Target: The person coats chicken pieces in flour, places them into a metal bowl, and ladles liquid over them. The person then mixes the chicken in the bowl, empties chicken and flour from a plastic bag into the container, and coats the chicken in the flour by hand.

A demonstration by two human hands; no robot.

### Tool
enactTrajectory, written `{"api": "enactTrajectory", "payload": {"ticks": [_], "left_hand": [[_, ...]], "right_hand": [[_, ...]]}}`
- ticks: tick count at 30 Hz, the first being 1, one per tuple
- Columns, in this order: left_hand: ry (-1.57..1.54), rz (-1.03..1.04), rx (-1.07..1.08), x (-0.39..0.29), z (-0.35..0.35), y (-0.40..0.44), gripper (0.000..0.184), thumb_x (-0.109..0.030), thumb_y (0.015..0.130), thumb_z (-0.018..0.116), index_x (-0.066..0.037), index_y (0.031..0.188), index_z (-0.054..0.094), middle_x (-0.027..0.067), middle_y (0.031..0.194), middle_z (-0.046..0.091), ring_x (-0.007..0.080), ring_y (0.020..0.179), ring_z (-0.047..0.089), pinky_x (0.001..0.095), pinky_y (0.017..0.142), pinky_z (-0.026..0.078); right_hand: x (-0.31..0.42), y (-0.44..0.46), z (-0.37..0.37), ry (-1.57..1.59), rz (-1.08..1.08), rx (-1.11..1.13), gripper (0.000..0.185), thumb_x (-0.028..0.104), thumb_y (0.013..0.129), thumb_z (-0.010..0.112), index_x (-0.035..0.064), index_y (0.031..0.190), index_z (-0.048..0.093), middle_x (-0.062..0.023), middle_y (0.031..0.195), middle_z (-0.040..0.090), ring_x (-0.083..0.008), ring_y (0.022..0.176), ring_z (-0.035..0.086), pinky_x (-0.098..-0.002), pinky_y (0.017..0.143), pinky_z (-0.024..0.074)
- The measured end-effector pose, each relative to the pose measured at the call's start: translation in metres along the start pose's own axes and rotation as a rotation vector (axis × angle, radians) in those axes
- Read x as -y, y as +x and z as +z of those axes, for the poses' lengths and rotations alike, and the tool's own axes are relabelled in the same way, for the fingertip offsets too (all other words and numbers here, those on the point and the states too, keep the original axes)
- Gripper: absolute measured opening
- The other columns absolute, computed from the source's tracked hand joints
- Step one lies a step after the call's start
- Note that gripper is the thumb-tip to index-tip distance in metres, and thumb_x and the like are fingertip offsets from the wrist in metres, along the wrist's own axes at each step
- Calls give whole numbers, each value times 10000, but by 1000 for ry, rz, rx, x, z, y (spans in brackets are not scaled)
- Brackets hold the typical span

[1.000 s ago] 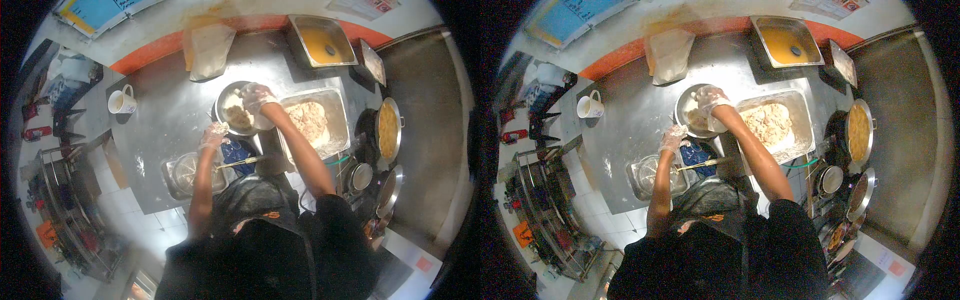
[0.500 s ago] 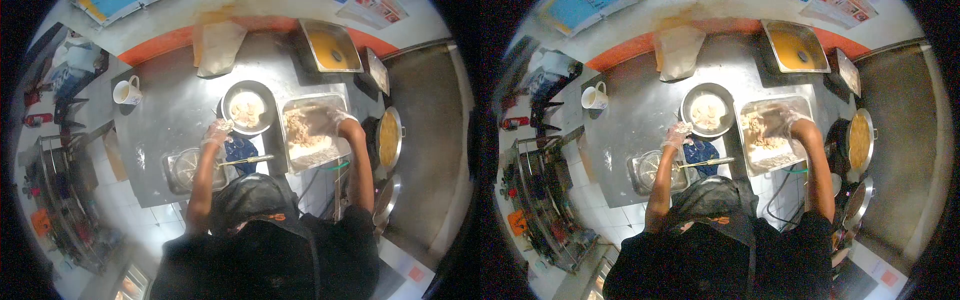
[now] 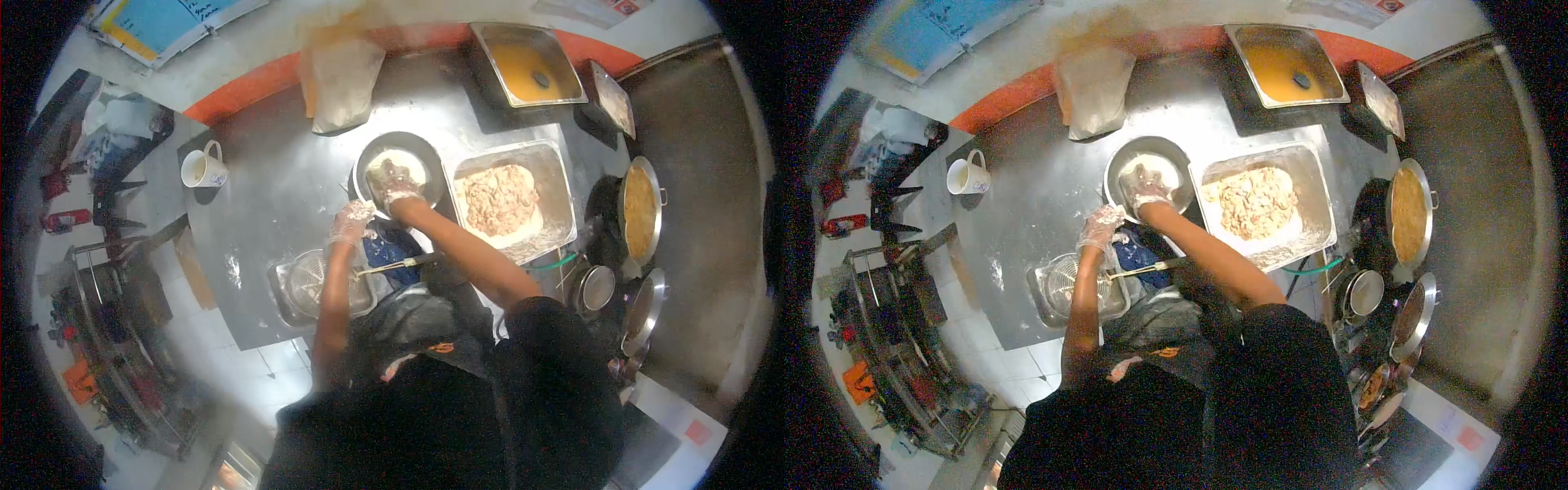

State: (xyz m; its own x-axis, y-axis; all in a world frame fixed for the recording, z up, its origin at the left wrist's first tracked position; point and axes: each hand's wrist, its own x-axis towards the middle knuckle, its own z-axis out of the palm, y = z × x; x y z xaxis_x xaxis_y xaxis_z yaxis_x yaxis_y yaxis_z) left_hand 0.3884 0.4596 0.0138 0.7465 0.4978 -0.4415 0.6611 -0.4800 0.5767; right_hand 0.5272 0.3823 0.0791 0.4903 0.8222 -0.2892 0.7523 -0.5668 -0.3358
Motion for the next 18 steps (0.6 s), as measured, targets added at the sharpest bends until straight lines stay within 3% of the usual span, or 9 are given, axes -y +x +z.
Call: {"api": "enactTrajectory", "payload": {"ticks": [5,6,9,11,12,13,14,16,18], "left_hand": [[391,370,-91,10,9,-5,307,-310,772,568,-82,975,586,87,1033,585,250,904,575,330,776,453],[49,291,-134,8,10,-2,282,-288,772,571,-63,942,587,92,968,603,232,825,592,322,715,471],[20,361,-276,-5,5,-5,233,-219,769,587,-14,879,586,106,799,619,167,655,599,293,578,499],[-1042,-274,-93,-32,-5,-16,217,-198,761,599,-13,872,586,113,776,613,184,644,597,289,562,496],[-967,-271,-59,-22,1,-14,207,-181,757,602,-50,916,582,116,850,607,244,749,594,324,667,486],[-974,-282,-69,-5,16,-9,207,-181,757,602,-50,916,582,116,850,607,244,749,594,324,667,486],[-773,-50,-113,19,37,0,218,-178,746,606,-73,936,579,110,888,596,258,804,576,342,712,469],[-556,74,-163,13,29,-3,248,-230,779,579,-30,925,578,93,857,597,185,762,583,316,607,492],[-302,135,-175,6,19,-6,291,-276,800,555,-9,912,581,92,833,599,153,735,586,313,552,499]], "right_hand": [[-22,13,27,21,-217,18,367,261,813,447,128,1153,485,-193,1265,373,-321,1214,305,-368,1016,251],[-24,17,24,30,-254,65,344,255,808,453,104,1112,512,-200,1239,397,-311,1199,331,-369,1000,275],[-18,21,12,65,-209,180,261,208,786,477,43,959,585,-207,1143,480,-294,1112,440,-374,935,352],[-19,19,9,133,-227,73,222,180,770,488,35,894,602,-192,1072,529,-311,1035,497,-367,876,404],[-3,21,-18,13,-94,268,223,180,771,486,49,909,602,-177,1041,549,-303,1011,509,-358,853,420],[-7,20,-26,19,-160,209,228,191,760,504,61,914,611,-172,1028,562,-291,986,528,-354,835,432],[-11,19,-33,22,-225,149,235,202,750,521,73,920,619,-167,1014,574,-278,960,546,-350,817,444],[-16,18,-51,74,-185,157,238,210,736,546,82,920,626,-160,1019,576,-274,938,558,-351,809,449],[-34,17,-57,74,-491,-284,267,258,762,507,45,873,626,-172,918,602,-290,874,571,-363,764,451]]}}
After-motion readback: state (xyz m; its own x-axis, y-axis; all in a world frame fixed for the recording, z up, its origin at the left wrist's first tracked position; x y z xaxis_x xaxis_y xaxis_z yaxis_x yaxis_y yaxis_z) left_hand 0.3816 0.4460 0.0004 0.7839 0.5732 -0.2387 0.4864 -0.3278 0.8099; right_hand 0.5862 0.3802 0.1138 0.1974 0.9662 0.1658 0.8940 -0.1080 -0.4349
